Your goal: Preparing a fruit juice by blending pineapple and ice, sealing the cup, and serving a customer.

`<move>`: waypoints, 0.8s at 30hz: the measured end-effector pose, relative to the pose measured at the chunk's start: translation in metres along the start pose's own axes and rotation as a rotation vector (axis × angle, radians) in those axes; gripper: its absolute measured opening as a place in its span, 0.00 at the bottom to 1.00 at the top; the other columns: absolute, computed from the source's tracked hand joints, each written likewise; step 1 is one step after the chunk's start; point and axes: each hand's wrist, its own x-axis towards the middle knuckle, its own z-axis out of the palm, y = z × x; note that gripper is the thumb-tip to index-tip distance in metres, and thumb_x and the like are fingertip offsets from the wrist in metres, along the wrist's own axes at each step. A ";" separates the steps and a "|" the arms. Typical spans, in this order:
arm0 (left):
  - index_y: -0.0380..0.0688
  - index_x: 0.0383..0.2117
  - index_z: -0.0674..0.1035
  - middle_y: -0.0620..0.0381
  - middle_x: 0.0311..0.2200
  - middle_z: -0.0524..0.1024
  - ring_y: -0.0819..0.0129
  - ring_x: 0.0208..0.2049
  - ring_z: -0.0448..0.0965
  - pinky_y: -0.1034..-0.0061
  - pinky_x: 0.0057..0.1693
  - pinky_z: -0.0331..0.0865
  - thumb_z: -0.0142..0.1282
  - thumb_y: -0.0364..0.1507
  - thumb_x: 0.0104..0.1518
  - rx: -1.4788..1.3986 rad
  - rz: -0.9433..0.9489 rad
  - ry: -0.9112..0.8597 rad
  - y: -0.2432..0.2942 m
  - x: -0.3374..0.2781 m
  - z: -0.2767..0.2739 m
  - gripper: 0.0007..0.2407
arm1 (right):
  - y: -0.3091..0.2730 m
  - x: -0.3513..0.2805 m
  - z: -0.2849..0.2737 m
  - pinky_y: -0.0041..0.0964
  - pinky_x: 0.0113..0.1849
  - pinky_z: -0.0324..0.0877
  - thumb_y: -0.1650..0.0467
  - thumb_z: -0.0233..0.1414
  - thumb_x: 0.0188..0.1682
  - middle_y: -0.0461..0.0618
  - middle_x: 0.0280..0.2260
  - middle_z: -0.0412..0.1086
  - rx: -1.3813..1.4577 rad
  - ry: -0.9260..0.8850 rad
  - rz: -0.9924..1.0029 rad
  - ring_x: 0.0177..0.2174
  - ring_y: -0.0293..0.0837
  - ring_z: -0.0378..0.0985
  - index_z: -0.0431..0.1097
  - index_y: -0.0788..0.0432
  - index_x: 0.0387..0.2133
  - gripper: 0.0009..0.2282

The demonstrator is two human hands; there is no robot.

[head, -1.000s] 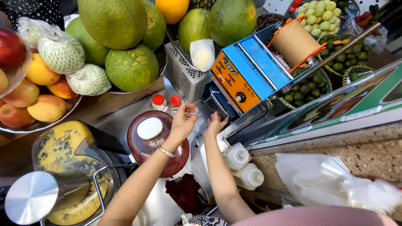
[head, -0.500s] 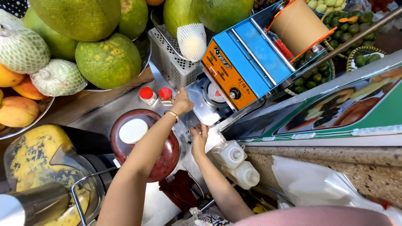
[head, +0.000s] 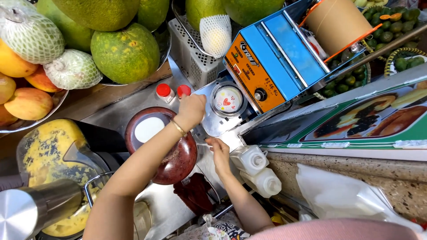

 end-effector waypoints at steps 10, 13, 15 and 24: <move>0.39 0.35 0.82 0.41 0.38 0.81 0.47 0.42 0.83 0.57 0.48 0.76 0.59 0.28 0.51 -0.203 0.273 -0.520 0.071 -0.086 0.019 0.09 | -0.068 0.028 -0.016 0.41 0.42 0.72 0.64 0.52 0.56 0.51 0.30 0.74 0.555 -0.063 0.163 0.36 0.44 0.79 0.74 0.64 0.41 0.13; 0.41 0.39 0.81 0.41 0.40 0.81 0.44 0.44 0.81 0.56 0.50 0.73 0.57 0.33 0.57 -0.290 0.171 -0.415 0.052 -0.062 -0.035 0.10 | -0.050 0.031 -0.019 0.35 0.42 0.70 0.67 0.53 0.57 0.48 0.34 0.75 0.418 -0.022 -0.035 0.35 0.38 0.75 0.73 0.67 0.40 0.11; 0.39 0.45 0.79 0.41 0.45 0.79 0.44 0.49 0.79 0.58 0.53 0.72 0.55 0.27 0.53 -0.295 0.159 -0.264 0.033 -0.033 -0.017 0.13 | -0.057 0.027 -0.019 0.35 0.39 0.70 0.67 0.52 0.57 0.47 0.30 0.73 0.383 -0.017 -0.015 0.32 0.39 0.75 0.74 0.66 0.39 0.11; 0.39 0.61 0.68 0.43 0.68 0.60 0.45 0.67 0.58 0.53 0.66 0.54 0.56 0.21 0.49 -0.125 0.312 0.031 0.018 0.040 0.066 0.27 | -0.004 -0.009 -0.015 0.38 0.36 0.70 0.67 0.47 0.60 0.44 0.27 0.65 0.642 0.209 -0.066 0.29 0.40 0.71 0.67 0.60 0.36 0.09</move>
